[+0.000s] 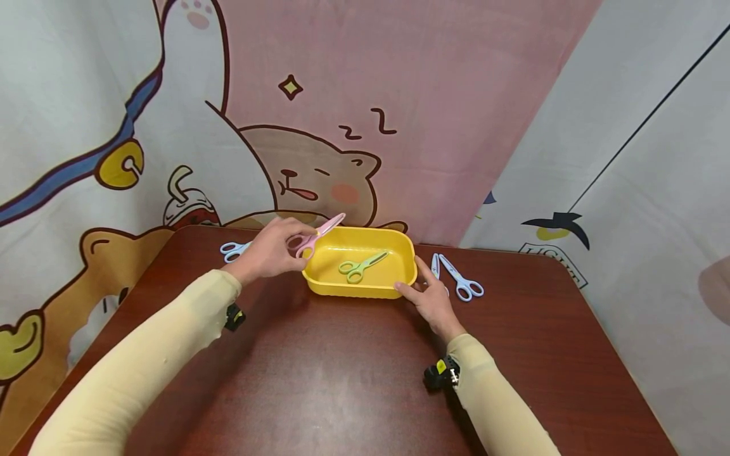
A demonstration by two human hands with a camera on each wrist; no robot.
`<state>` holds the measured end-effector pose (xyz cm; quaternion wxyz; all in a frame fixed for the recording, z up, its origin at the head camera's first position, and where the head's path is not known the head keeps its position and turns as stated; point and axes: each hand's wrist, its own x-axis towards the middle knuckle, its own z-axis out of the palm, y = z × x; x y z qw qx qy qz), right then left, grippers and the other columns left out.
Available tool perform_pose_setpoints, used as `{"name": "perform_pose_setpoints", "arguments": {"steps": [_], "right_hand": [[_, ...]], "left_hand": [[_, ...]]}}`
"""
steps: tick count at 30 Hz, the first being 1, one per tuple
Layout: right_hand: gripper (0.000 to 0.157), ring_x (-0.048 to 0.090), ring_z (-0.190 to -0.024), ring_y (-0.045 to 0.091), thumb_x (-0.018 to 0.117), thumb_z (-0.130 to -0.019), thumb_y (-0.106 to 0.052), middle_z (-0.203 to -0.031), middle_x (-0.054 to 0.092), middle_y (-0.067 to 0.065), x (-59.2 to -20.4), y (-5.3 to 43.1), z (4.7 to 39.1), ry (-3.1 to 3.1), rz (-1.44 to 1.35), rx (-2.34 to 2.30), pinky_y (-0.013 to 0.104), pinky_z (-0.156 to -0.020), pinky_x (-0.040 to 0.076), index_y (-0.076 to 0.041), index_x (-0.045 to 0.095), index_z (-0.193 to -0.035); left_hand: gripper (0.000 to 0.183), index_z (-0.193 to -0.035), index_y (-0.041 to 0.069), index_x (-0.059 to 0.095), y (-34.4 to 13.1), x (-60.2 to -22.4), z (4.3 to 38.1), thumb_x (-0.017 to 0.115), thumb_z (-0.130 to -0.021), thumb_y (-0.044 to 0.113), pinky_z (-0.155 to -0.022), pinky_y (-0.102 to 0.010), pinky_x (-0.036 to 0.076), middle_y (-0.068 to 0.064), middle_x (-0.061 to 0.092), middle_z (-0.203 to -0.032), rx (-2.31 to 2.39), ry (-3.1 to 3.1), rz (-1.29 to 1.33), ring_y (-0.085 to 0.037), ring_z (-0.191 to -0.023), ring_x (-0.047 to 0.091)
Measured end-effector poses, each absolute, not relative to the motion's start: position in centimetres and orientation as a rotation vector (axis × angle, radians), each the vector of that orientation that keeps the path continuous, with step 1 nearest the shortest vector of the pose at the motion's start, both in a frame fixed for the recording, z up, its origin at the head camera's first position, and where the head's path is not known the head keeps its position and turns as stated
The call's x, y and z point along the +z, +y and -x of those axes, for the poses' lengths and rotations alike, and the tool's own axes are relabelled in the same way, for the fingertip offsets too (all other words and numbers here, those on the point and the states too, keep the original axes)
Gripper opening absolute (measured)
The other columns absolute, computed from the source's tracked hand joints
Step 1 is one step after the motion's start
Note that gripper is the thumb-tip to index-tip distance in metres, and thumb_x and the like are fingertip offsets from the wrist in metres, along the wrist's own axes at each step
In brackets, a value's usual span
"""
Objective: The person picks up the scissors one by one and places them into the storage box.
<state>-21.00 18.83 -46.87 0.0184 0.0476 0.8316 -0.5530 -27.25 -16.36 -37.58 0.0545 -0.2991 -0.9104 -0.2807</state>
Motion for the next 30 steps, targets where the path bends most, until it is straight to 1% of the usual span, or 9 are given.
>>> {"name": "perform_pose_setpoints", "arguments": {"steps": [2, 8, 11, 16, 23, 26, 30], "right_hand": [[0.089, 0.051, -0.132, 0.036, 0.08, -0.092, -0.031, -0.148, 0.051, 0.017, -46.8, 18.8, 21.0, 2.586, -0.146, -1.715, 0.049, -0.11, 0.045, -0.025, 0.029, -0.164], [0.088, 0.053, -0.13, 0.035, 0.079, -0.092, -0.031, -0.148, 0.051, 0.017, -46.8, 18.8, 21.0, 2.592, -0.142, -1.71, 0.048, -0.108, 0.046, -0.025, 0.029, -0.165], [0.088, 0.052, -0.13, 0.035, 0.079, -0.092, -0.031, -0.147, 0.051, 0.017, -46.9, 18.8, 21.0, 2.59, -0.145, -1.71, 0.048, -0.109, 0.046, -0.025, 0.029, -0.164], [0.088, 0.049, -0.136, 0.035, 0.08, -0.092, -0.031, -0.149, 0.05, 0.017, -47.0, 18.8, 20.9, 2.579, -0.139, -1.726, 0.049, -0.113, 0.043, -0.025, 0.03, -0.164], [0.088, 0.05, -0.135, 0.035, 0.08, -0.092, -0.03, -0.147, 0.051, 0.017, -47.0, 18.8, 21.0, 2.587, -0.134, -1.729, 0.049, -0.112, 0.043, -0.026, 0.031, -0.164], [0.087, 0.054, -0.132, 0.034, 0.08, -0.091, -0.03, -0.146, 0.052, 0.016, -47.1, 18.8, 21.0, 2.596, -0.14, -1.723, 0.045, -0.108, 0.046, -0.026, 0.031, -0.164], [0.088, 0.06, -0.125, 0.033, 0.081, -0.091, -0.03, -0.146, 0.054, 0.016, -47.1, 18.7, 21.0, 2.592, -0.15, -1.724, 0.035, -0.097, 0.051, -0.027, 0.031, -0.164]], "left_hand": [[0.056, -0.13, 0.009, 0.071, -16.2, -37.4, 27.3, 0.083, -0.076, 0.018, -0.087, -0.042, 0.04, -0.007, 0.07, -0.114, -0.846, -2.771, 0.92, -0.029, -0.103, 0.053], [0.057, -0.131, 0.008, 0.07, -15.7, -36.8, 27.5, 0.082, -0.075, 0.017, -0.096, -0.045, 0.038, -0.009, 0.069, -0.122, -0.836, -2.793, 0.96, -0.028, -0.11, 0.055], [0.057, -0.13, 0.008, 0.071, -15.5, -36.6, 27.6, 0.081, -0.075, 0.017, -0.096, -0.046, 0.039, -0.009, 0.069, -0.122, -0.833, -2.794, 0.977, -0.029, -0.111, 0.054], [0.057, -0.13, 0.008, 0.071, -15.2, -36.4, 27.6, 0.081, -0.075, 0.017, -0.093, -0.044, 0.04, -0.008, 0.069, -0.123, -0.819, -2.804, 0.993, -0.029, -0.109, 0.053], [0.056, -0.131, 0.01, 0.07, -14.7, -35.9, 27.7, 0.08, -0.077, 0.02, -0.086, -0.042, 0.042, -0.007, 0.068, -0.122, -0.785, -2.843, 0.991, -0.027, -0.104, 0.05], [0.056, -0.131, 0.01, 0.07, -14.5, -35.8, 27.8, 0.079, -0.076, 0.02, -0.086, -0.042, 0.042, -0.007, 0.067, -0.125, -0.771, -2.858, 0.994, -0.027, -0.105, 0.05], [0.058, -0.132, 0.011, 0.07, -14.2, -35.7, 28.0, 0.079, -0.075, 0.019, -0.085, -0.04, 0.042, -0.006, 0.067, -0.128, -0.746, -2.862, 1.009, -0.027, -0.106, 0.051]]}}
